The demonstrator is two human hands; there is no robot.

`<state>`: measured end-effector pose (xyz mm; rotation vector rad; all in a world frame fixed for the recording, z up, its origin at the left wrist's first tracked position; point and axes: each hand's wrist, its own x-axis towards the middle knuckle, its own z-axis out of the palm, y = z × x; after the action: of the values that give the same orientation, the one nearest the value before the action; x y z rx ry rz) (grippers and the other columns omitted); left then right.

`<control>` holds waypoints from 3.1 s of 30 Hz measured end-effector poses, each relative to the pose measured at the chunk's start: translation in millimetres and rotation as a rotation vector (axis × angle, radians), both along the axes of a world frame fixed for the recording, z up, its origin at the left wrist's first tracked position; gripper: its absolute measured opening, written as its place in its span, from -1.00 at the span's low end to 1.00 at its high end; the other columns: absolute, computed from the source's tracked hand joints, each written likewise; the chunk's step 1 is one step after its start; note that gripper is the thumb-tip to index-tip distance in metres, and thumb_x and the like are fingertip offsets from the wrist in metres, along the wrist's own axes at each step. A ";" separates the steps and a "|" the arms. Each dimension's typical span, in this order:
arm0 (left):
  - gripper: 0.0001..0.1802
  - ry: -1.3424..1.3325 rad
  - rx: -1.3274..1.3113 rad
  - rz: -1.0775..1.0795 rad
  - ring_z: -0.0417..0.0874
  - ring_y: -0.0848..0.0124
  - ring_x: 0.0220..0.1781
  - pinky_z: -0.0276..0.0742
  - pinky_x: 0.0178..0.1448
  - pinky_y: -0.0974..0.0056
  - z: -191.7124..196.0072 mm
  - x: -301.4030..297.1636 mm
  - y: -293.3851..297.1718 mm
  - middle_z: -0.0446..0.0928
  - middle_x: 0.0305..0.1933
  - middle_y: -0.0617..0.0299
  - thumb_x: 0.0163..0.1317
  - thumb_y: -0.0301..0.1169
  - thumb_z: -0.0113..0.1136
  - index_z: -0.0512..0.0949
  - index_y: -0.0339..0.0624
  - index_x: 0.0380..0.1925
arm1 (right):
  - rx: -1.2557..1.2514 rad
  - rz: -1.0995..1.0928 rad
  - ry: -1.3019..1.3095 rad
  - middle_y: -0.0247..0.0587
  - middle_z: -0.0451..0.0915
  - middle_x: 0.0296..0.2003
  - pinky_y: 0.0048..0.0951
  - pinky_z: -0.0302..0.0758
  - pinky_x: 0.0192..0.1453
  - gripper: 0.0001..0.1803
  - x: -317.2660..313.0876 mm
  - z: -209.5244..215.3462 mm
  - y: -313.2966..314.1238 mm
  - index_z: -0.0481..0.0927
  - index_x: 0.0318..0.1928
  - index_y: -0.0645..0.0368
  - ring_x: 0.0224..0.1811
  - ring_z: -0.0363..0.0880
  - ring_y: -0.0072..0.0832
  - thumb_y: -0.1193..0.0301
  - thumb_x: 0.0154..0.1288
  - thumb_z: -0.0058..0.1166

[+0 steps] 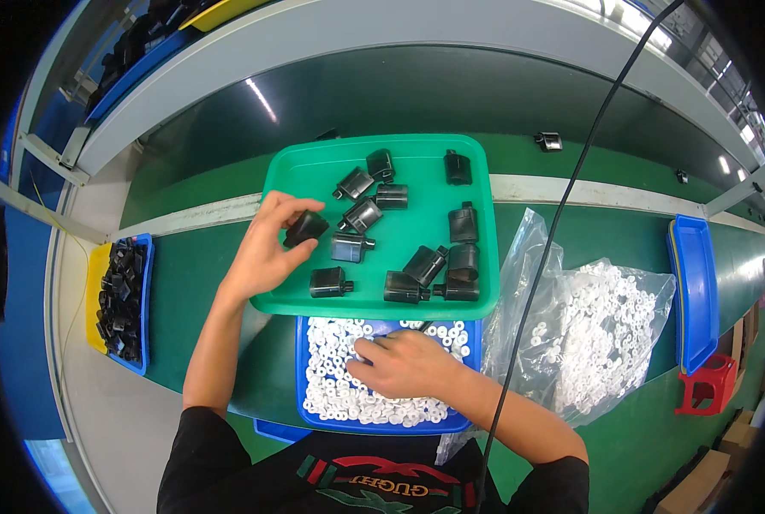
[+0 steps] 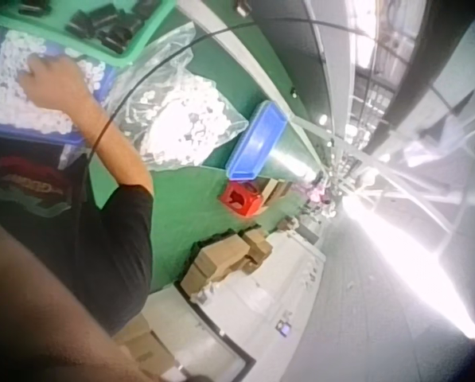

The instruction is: The person repeatedly picks black plastic housings from a green tray and small white washers from a blue tray, inserts the washers into the housings, and uses a black cylindrical tool to press them in. The assembled parts are placed back into the green tray.

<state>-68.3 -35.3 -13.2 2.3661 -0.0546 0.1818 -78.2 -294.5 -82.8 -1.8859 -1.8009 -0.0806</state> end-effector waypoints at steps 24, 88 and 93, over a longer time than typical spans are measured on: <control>-0.27 -0.184 -0.765 -0.267 0.59 0.29 0.06 0.47 0.30 0.16 -34.0 -80.4 -54.7 0.49 -0.05 0.09 -0.13 -0.82 0.19 0.42 -0.23 0.18 | 0.250 -0.280 0.784 -0.25 0.57 -0.26 -0.55 0.45 -0.45 -0.63 -7.9 77.8 -8.1 0.71 -0.12 0.14 -0.46 0.51 -0.58 0.66 -0.01 0.34; -0.29 -0.084 -0.511 -0.400 0.62 0.21 -0.02 0.55 -0.03 0.24 -31.8 -79.2 -53.7 0.54 0.06 0.01 -0.18 -0.55 0.52 0.52 -0.27 0.10 | 0.482 -0.244 0.706 0.02 0.44 0.03 -0.39 0.59 -0.25 -0.51 -16.0 61.7 -4.9 0.58 0.11 0.27 -0.26 0.60 -0.34 0.33 0.16 0.21; -0.48 -0.066 -0.565 -0.362 0.64 0.26 -0.09 0.56 -0.08 0.25 -35.1 -83.3 -57.4 0.58 -0.14 0.10 -0.16 -0.55 0.51 0.55 -0.21 -0.11 | 0.620 -0.146 0.842 0.05 0.57 -0.23 -0.51 0.45 -0.43 -0.76 -8.4 85.1 -9.7 0.58 -0.18 0.14 -0.44 0.54 -0.45 0.29 0.51 -0.10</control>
<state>-151.6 -92.6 -48.3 1.7520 -0.4061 0.0832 -86.5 -304.2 2.4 -1.2987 -0.9184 0.0875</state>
